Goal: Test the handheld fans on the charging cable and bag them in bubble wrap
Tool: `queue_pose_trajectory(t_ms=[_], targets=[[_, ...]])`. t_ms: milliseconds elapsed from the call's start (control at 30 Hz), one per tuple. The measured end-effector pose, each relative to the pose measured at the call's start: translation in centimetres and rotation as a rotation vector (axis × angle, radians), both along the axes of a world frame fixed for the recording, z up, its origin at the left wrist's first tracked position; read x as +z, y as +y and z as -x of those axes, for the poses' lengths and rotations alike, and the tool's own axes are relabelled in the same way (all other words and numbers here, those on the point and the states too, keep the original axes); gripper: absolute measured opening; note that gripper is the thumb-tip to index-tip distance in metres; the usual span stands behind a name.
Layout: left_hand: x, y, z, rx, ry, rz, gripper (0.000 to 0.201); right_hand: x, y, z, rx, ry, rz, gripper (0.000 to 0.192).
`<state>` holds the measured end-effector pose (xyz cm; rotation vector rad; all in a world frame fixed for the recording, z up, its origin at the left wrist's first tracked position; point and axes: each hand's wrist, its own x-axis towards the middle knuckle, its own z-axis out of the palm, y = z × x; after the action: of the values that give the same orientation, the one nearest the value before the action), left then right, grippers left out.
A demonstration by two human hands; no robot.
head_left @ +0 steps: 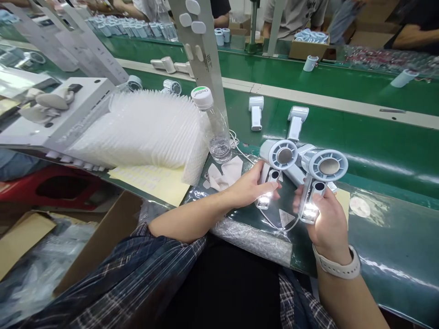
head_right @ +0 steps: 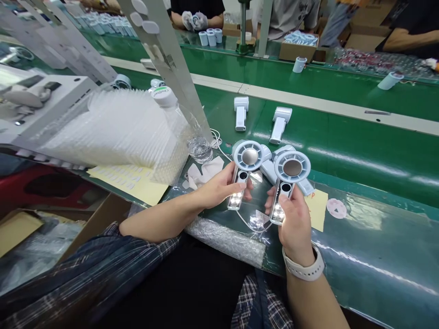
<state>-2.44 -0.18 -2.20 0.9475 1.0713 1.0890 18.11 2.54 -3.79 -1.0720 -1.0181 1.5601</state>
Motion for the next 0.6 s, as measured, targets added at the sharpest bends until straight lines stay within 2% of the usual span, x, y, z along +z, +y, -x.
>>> queue_pose_trajectory(t_ms=[100, 167, 233, 367, 500, 600], targets=[[0.1, -0.1, -0.1, 0.058, 0.009, 0.011, 0.079, 0.4, 0.1, -0.2, 0.076, 0.110, 0.040, 0.033], [0.0, -0.1, -0.1, 0.055, -0.018, 0.010, 0.080, 0.6, 0.1, -0.2, 0.202, 0.214, 0.060, 0.043], [-0.2, -0.2, -0.1, 0.015, -0.099, -0.011, 0.072, 0.5, 0.1, -0.2, 0.266, 0.251, 0.072, 0.050], [-0.7, -0.4, 0.2, -0.078, -0.253, -0.074, 0.063, -0.1, -0.4, -0.1, 0.162, 0.180, 0.078, 0.048], [-0.5, -1.0, 0.4, -0.140, -0.265, -0.180, 0.055, -0.4, -0.9, -0.3, 0.191, 0.199, 0.047, 0.052], [-0.1, -1.3, 0.6, -0.163, -0.252, -0.207, 0.055, -0.2, -0.9, -0.4, 0.135, 0.200, 0.001, 0.045]])
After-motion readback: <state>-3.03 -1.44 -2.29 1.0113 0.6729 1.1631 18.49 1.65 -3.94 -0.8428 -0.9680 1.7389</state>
